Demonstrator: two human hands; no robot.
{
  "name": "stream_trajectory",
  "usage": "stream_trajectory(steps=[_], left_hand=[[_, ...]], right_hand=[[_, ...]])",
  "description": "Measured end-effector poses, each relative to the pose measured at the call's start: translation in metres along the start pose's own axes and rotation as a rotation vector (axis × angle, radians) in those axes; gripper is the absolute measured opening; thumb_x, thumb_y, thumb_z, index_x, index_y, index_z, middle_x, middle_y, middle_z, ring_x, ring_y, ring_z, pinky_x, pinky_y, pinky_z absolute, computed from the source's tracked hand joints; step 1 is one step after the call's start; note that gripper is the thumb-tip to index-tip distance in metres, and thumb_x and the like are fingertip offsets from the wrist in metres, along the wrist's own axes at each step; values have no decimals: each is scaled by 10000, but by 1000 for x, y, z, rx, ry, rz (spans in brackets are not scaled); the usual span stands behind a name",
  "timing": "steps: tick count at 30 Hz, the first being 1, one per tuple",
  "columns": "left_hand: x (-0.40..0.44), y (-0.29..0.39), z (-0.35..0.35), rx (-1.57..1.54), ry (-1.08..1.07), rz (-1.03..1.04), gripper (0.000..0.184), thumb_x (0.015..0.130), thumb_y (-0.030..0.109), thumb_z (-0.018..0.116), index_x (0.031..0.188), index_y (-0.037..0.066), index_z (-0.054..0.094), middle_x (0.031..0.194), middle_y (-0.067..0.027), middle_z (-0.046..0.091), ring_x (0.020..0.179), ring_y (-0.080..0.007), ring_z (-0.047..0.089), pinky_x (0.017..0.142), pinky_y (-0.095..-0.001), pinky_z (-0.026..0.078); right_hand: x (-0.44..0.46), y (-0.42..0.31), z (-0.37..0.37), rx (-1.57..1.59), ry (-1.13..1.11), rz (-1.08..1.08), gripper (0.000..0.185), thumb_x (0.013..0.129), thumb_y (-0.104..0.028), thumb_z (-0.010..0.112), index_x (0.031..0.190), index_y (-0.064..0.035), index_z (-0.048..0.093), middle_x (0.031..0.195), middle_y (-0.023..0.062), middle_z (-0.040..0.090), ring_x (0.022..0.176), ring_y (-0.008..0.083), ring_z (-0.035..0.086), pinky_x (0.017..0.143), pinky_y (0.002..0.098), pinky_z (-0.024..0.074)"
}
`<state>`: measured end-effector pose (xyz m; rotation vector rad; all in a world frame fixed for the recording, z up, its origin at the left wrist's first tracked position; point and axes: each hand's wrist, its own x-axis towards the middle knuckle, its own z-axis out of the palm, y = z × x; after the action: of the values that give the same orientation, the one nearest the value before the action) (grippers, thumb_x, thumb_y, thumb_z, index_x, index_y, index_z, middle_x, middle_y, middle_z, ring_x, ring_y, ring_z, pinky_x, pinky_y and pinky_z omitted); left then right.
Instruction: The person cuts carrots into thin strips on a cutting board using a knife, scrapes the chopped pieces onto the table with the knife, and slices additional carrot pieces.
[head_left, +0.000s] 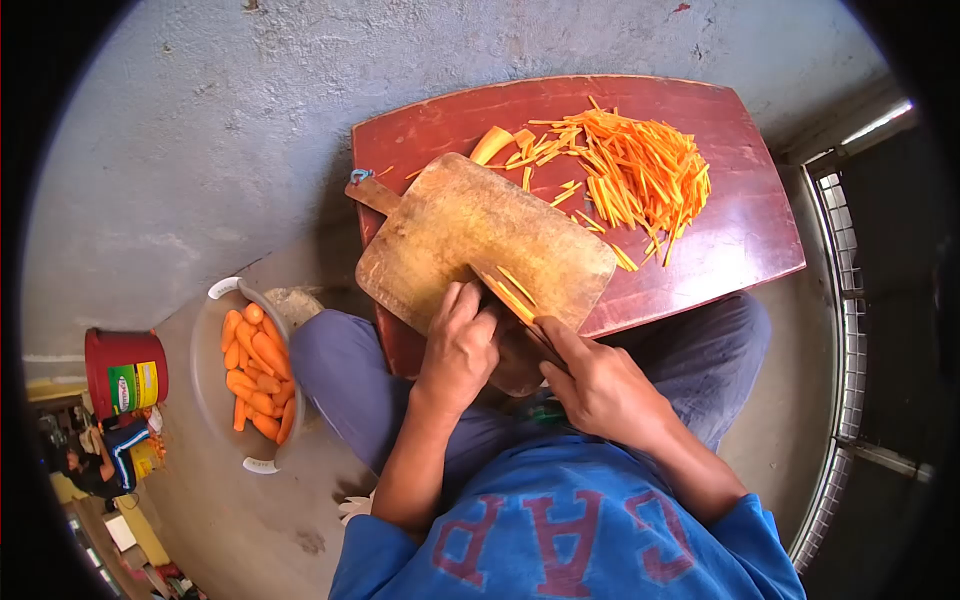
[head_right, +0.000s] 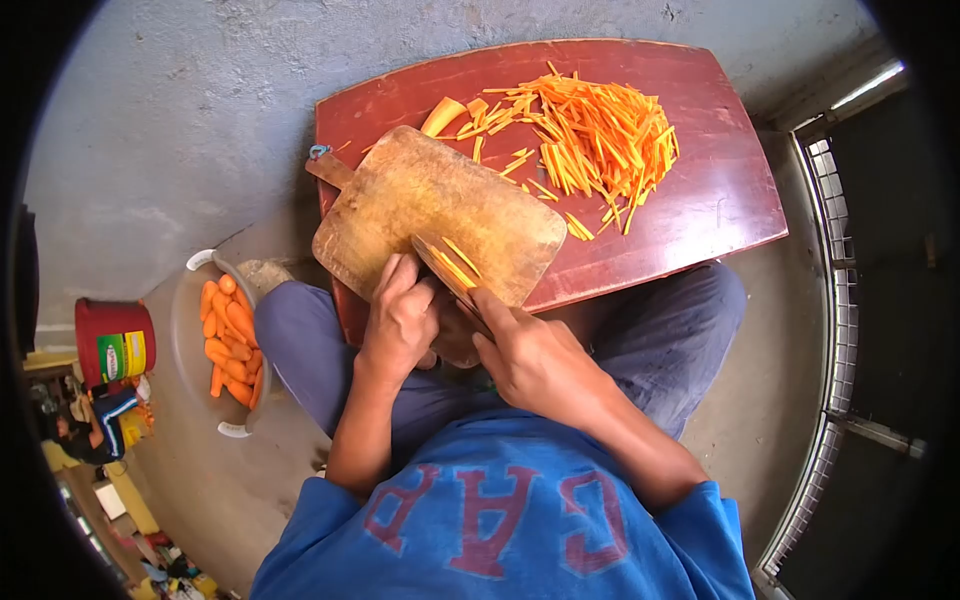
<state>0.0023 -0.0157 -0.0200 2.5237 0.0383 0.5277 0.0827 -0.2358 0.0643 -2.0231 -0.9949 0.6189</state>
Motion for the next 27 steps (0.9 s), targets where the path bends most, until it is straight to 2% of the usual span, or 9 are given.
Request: stream_trajectory(steps=[3, 6, 9, 12, 15, 18, 24, 27], left_hand=[[-1, 0, 1, -9, 4, -17, 185, 857, -59, 727, 1030, -32, 786, 1142, -233, 680, 1061, -478, 638, 925, -570, 581], [0, 3, -2, -43, 30, -20, 210, 843, -66, 710, 1033, -31, 792, 1151, -221, 688, 1067, -467, 641, 923, -565, 585], [1, 3, -2, -81, 29, -21, 217, 853, -63, 726, 1051, -20, 803, 1159, -216, 694, 1056, -460, 645, 906, -563, 585], [3, 3, -1, -83, 23, -27, 262, 846, -81, 707, 1073, -7, 813, 1167, -211, 700, 1058, -456, 644, 891, -560, 575], [4, 5, -1, -69, 41, -10, 226, 859, -72, 719, 1057, -5, 804, 1143, -209, 687, 1047, -458, 639, 878, -565, 567], [-2, 0, 1, -54, 41, 1, 148, 877, -35, 770, 1021, -4, 789, 1095, -209, 659, 1023, -463, 633, 866, -576, 560], [-1, 0, 1, -38, 14, -23, 95, 872, -20, 776, 966, -5, 761, 1052, -214, 627, 1015, -469, 624, 874, -586, 558], [2, 4, -2, -66, 40, 5, 86, 870, -33, 759, 954, -17, 749, 1078, -221, 643, 1022, -474, 624, 885, -585, 563]], right_hand=[[20, 8, 8, 18, -9, -83, 535, 1077, -72, 704, 1562, 47, 511, 1049, 391, 754, 979, 580, 762, 791, 620, 614], [8, -14, -11, 63, -81, 53, 522, 1077, -72, 707, 1552, 42, 523, 1040, 391, 751, 971, 582, 759, 786, 615, 610], [-6, -5, -4, 36, 10, -11, 484, 1073, -66, 708, 1515, 46, 544, 1009, 376, 753, 959, 580, 758, 778, 609, 602], [8, -5, -7, 71, -87, 99, 544, 1080, -61, 717, 1586, 64, 560, 1241, 373, 765, 1121, 534, 781, 909, 560, 622], [16, -4, -9, 96, -82, 81, 557, 1077, -60, 724, 1593, 62, 555, 1244, 352, 778, 1114, 536, 781, 907, 563, 626], [4, -3, -5, 62, 8, -21, 483, 1073, -70, 714, 1514, 45, 554, 1035, 370, 754, 969, 577, 755, 795, 596, 600], [27, 11, 13, 90, 33, -103, 495, 1077, -76, 707, 1529, 47, 547, 1041, 380, 754, 983, 579, 759, 801, 596, 605], [20, -3, 0, 70, -45, -30, 498, 1077, -79, 705, 1525, 62, 538, 1042, 380, 759, 1000, 584, 759, 819, 602, 611]])
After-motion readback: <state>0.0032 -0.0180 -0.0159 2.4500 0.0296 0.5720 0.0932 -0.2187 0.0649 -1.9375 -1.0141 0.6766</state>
